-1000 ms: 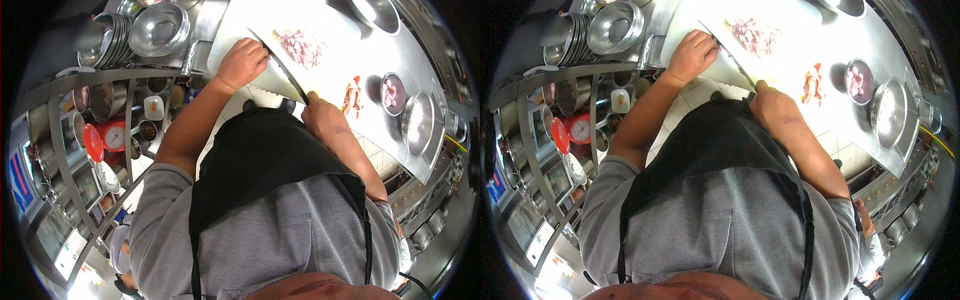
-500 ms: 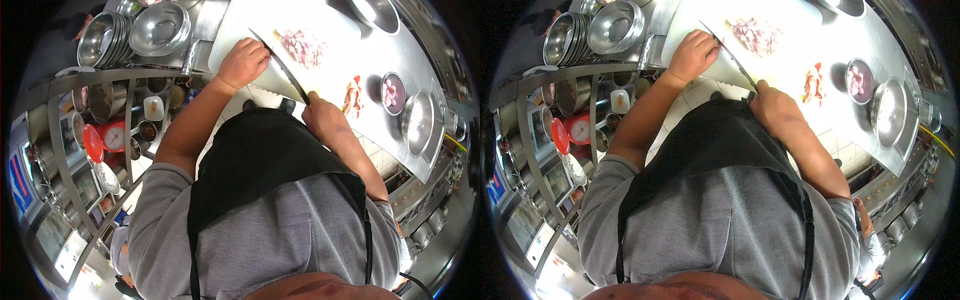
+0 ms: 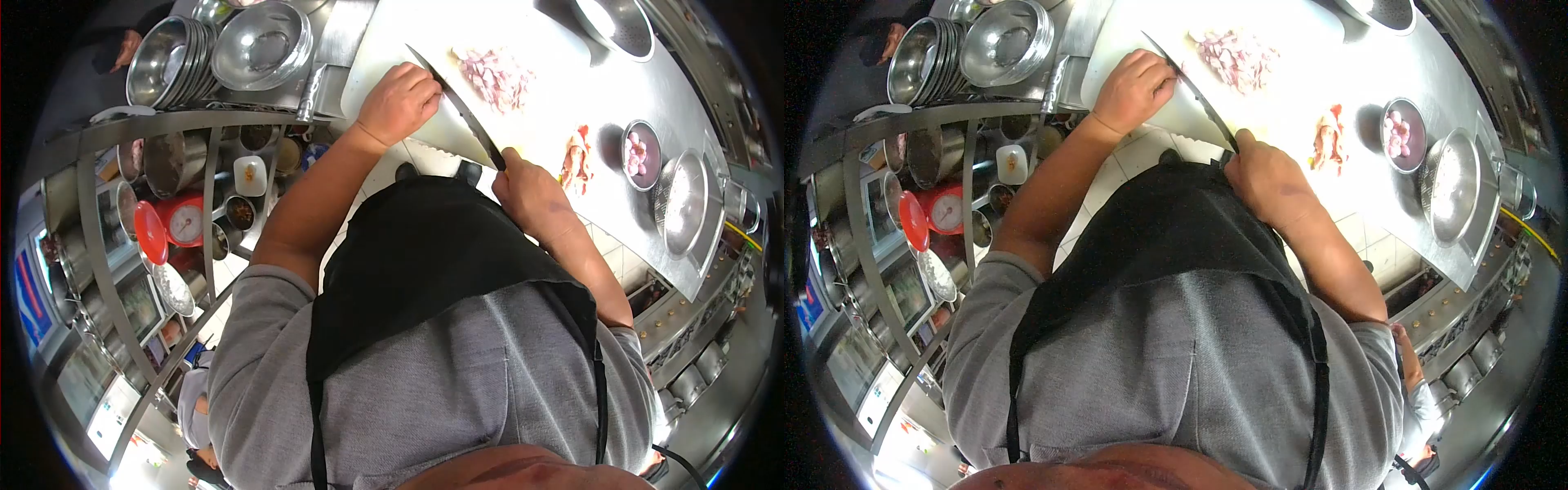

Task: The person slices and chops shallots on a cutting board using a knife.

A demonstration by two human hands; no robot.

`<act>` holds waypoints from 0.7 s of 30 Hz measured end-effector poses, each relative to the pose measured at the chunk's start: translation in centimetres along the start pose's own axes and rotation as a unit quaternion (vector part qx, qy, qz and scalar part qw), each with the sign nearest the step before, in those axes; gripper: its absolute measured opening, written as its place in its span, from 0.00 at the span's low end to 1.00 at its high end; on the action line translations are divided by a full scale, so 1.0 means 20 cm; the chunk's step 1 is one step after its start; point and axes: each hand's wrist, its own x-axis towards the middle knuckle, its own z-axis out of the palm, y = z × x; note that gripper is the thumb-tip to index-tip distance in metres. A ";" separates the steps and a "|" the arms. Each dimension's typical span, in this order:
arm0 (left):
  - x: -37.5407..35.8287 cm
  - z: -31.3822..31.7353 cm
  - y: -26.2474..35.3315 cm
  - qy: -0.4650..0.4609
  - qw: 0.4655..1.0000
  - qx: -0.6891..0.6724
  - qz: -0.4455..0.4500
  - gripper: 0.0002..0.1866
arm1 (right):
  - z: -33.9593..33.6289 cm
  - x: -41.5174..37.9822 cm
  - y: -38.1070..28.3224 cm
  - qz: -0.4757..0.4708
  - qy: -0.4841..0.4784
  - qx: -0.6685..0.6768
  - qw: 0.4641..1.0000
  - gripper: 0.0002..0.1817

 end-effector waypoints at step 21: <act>0.00 -0.01 0.00 -0.003 1.000 0.008 0.007 0.07 | 0.09 0.14 0.04 0.003 -0.006 0.037 0.999 0.15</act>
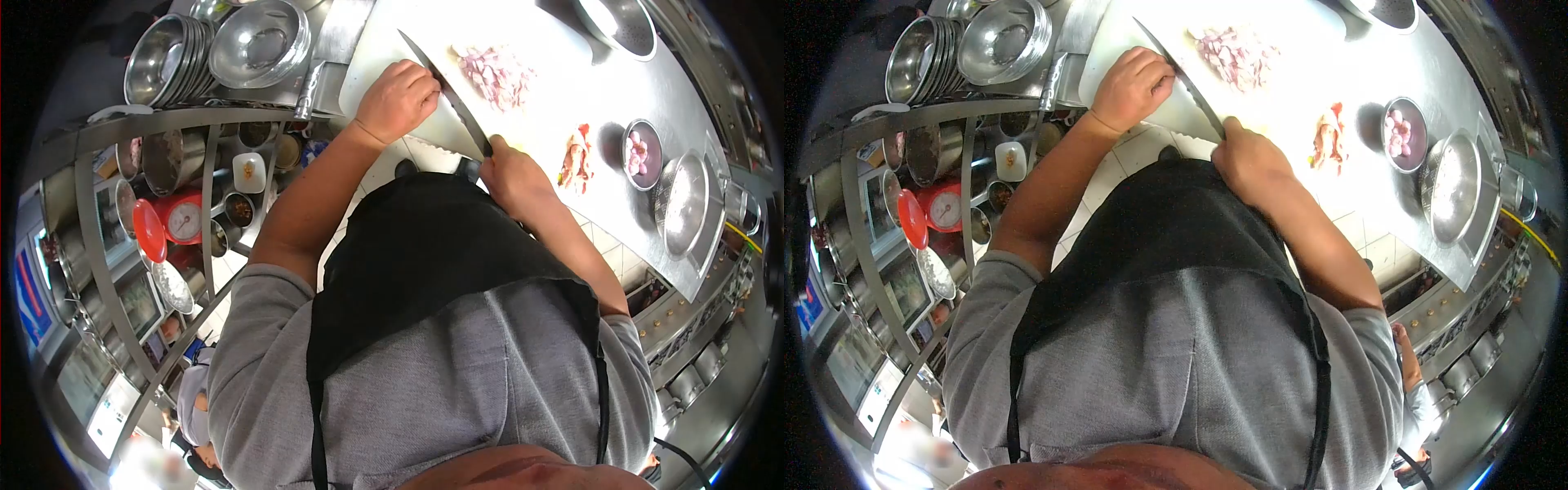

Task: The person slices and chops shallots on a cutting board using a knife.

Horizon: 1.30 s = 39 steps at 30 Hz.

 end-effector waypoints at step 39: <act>0.00 0.02 -0.02 0.019 0.999 0.035 -0.012 0.05 | -0.06 -0.09 0.03 -0.039 0.032 -0.024 0.998 0.14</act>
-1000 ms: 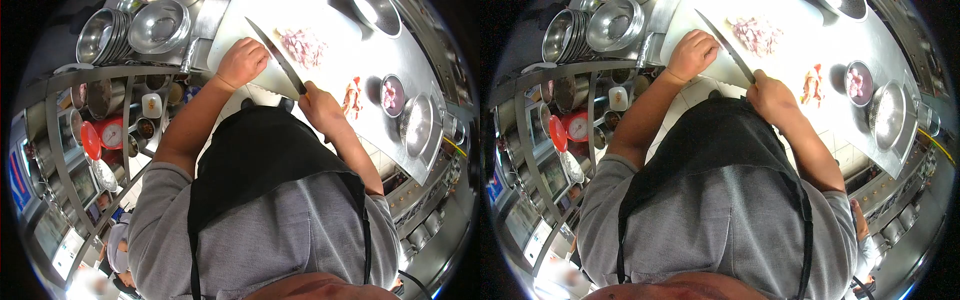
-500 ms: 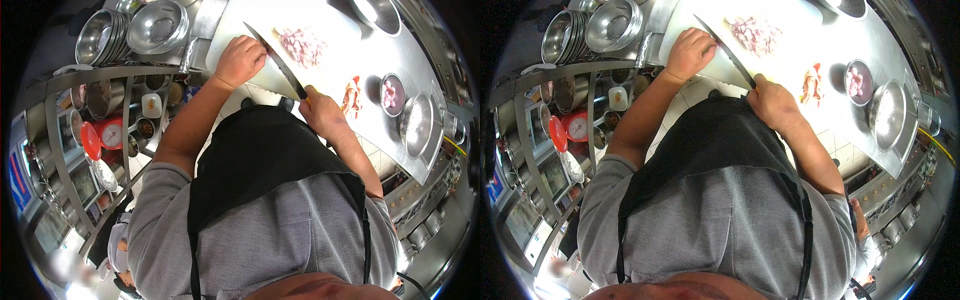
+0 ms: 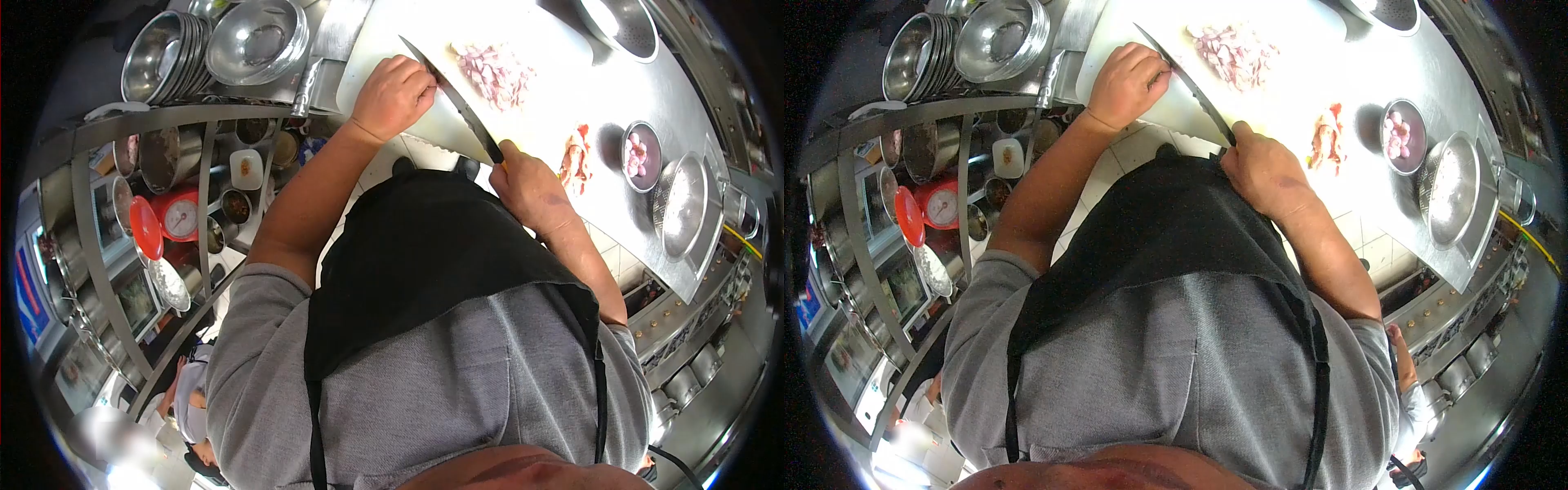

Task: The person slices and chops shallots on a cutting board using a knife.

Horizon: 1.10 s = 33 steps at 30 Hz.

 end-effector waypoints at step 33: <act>0.25 0.10 -0.06 -0.028 0.995 -0.048 -0.085 0.11 | 0.00 -0.01 0.25 0.083 0.118 0.262 0.954 0.15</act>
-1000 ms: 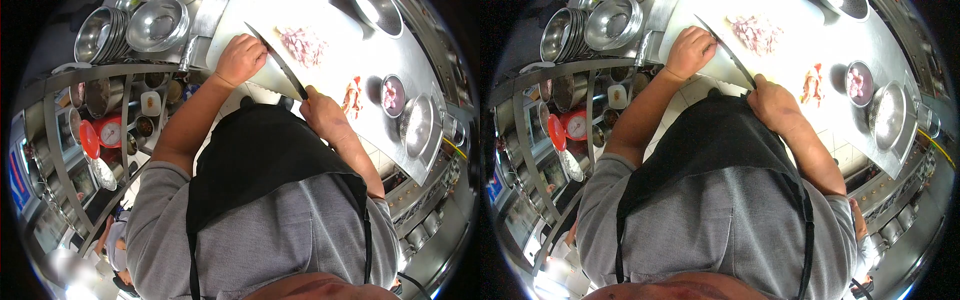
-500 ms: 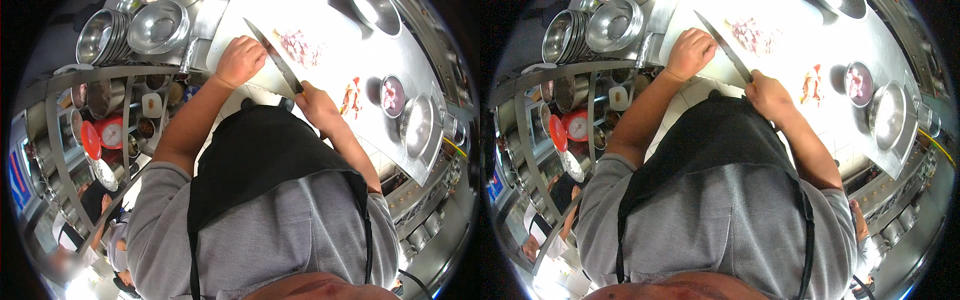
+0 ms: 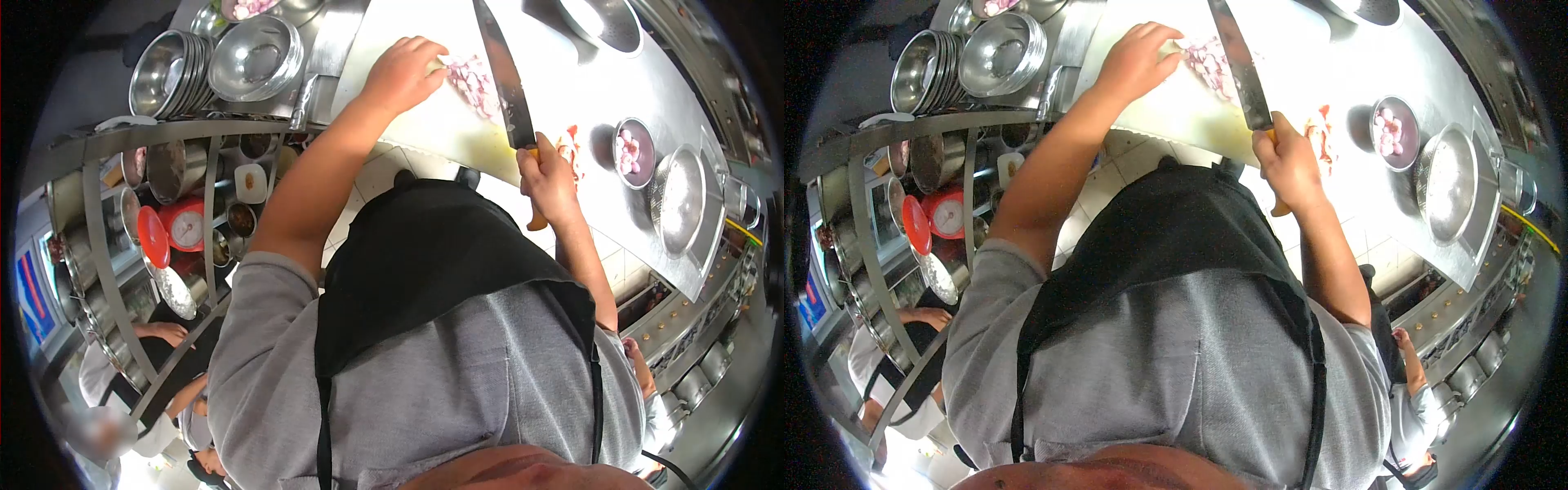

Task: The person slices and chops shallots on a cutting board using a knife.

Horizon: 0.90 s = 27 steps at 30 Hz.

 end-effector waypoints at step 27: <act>-0.39 -0.39 0.02 -0.107 0.935 -0.066 -0.332 0.15 | 0.06 0.10 -0.06 -0.018 -0.118 -0.133 0.984 0.19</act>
